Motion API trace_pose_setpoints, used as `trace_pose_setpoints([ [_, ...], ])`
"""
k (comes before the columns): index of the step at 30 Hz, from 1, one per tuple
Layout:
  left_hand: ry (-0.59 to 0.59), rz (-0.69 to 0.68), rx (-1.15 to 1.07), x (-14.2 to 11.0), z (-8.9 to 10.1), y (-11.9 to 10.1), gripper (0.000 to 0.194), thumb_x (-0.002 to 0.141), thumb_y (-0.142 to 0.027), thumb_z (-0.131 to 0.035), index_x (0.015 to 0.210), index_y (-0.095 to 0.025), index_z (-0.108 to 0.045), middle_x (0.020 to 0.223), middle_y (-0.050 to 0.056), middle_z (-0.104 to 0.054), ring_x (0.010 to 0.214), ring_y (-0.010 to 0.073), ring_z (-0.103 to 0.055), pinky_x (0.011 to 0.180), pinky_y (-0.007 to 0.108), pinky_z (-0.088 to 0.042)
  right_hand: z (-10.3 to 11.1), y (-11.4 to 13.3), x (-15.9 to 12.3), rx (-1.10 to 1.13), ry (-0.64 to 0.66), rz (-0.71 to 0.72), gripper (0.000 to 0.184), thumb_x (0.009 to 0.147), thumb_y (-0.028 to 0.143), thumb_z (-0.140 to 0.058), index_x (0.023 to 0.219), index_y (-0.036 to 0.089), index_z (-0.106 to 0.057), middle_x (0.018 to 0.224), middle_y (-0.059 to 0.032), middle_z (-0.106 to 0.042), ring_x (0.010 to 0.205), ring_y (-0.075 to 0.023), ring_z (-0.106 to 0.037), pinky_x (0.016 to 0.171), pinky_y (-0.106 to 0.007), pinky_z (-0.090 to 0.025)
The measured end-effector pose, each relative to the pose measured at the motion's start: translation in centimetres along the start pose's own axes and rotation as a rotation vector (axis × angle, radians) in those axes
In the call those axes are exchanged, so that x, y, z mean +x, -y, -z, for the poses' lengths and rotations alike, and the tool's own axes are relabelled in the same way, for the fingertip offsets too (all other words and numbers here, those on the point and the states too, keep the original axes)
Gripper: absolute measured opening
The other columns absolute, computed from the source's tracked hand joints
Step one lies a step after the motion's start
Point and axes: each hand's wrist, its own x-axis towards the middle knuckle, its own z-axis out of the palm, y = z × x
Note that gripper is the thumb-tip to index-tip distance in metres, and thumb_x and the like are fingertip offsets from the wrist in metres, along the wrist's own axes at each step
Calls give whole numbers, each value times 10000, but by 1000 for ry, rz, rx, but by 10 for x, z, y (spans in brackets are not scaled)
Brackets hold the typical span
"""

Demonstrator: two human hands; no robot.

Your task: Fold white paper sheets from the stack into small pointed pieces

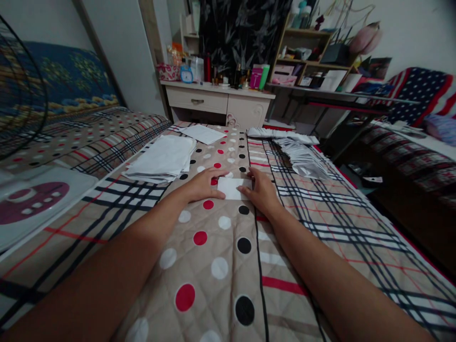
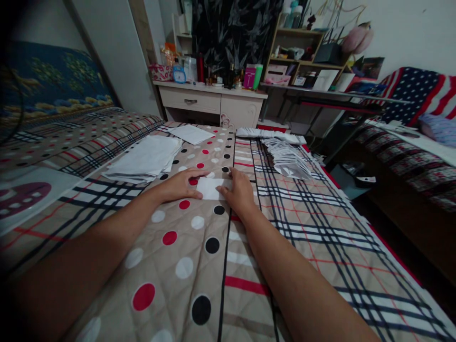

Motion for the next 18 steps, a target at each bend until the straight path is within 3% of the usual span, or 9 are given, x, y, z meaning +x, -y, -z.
trace_pose_setpoints([
  [4, -37, 23, -25, 0, -1, -4, 870, 557, -365, -854, 1353, -189, -551, 1393, 118, -558, 1257, 289, -532, 1084, 409, -383, -2, -5, 3, 229, -90, -130, 697, 619, 259, -798, 1265, 156, -559, 1047, -107, -691, 896, -250, -638, 827, -431, -517],
  [9, -107, 102, -125, 0, -8, -5, 746, 526, -385, -868, 1197, -155, -638, 1111, 90, -691, 947, 248, -657, 868, 373, -514, -5, -2, 3, 791, -166, -242, 529, 564, 247, -798, 1065, 164, -650, 905, -49, -691, 788, -183, -634, 749, -344, -523],
  [15, -328, 210, -679, 2, -14, -16, 736, 551, -296, -864, 1192, -138, -539, 914, 60, -695, 759, 155, -652, 703, 285, -520, -1, 5, 4, 1051, -441, -316, 320, 581, 271, -790, 847, 167, -646, 750, 6, -631, 665, -121, -569, 654, -274, -477],
  [18, -292, 282, -852, 2, -16, -27, 645, 600, -353, -847, 1150, -147, -581, 832, 39, -692, 618, 105, -610, 571, 216, -462, 1, 7, 5, 1070, -553, -326, 309, 588, 278, -780, 830, 171, -621, 713, 24, -600, 606, -105, -529, 591, -256, -451],
])
